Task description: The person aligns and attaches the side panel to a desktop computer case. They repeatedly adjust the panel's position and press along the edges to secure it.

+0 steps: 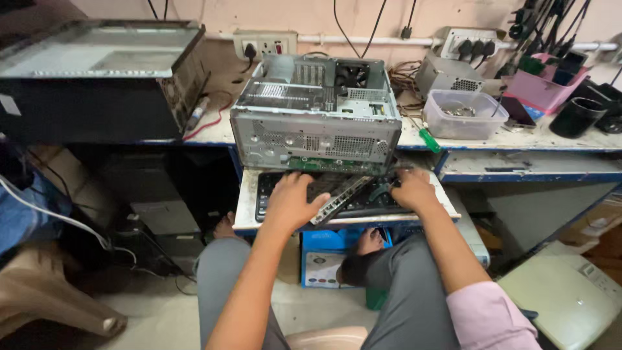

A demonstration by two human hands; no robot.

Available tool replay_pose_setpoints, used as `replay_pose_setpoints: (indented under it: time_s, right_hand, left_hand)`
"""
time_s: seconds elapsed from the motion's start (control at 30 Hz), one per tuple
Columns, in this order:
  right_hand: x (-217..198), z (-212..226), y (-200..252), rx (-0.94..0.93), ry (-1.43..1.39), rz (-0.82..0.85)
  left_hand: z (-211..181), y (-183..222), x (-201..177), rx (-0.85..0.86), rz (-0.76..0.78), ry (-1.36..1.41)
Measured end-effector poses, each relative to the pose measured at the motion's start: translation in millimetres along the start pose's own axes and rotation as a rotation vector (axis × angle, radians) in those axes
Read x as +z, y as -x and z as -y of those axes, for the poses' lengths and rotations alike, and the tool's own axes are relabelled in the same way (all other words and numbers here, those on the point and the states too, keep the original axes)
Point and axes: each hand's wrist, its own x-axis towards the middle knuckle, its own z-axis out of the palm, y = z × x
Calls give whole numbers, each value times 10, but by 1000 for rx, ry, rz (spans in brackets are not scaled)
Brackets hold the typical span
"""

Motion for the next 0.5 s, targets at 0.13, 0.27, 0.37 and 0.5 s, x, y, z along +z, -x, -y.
replay_pose_setpoints:
  time_s: [0.13,0.27,0.37,0.5]
  right_hand:
    - [-98,99,84,-182,-45,-42]
    - [-244,304,178,-362,71,-171]
    - [-494,559,272,-197,88,88]
    - [-778,867,587,-72,98,145]
  left_hand:
    - [15,-73,-343,-46,194,-155]
    - [39,-19,-375,-47,371,-315]
    - [88,74,-388,11,306,-330]
    - [149,191,-340,125,171,-243]
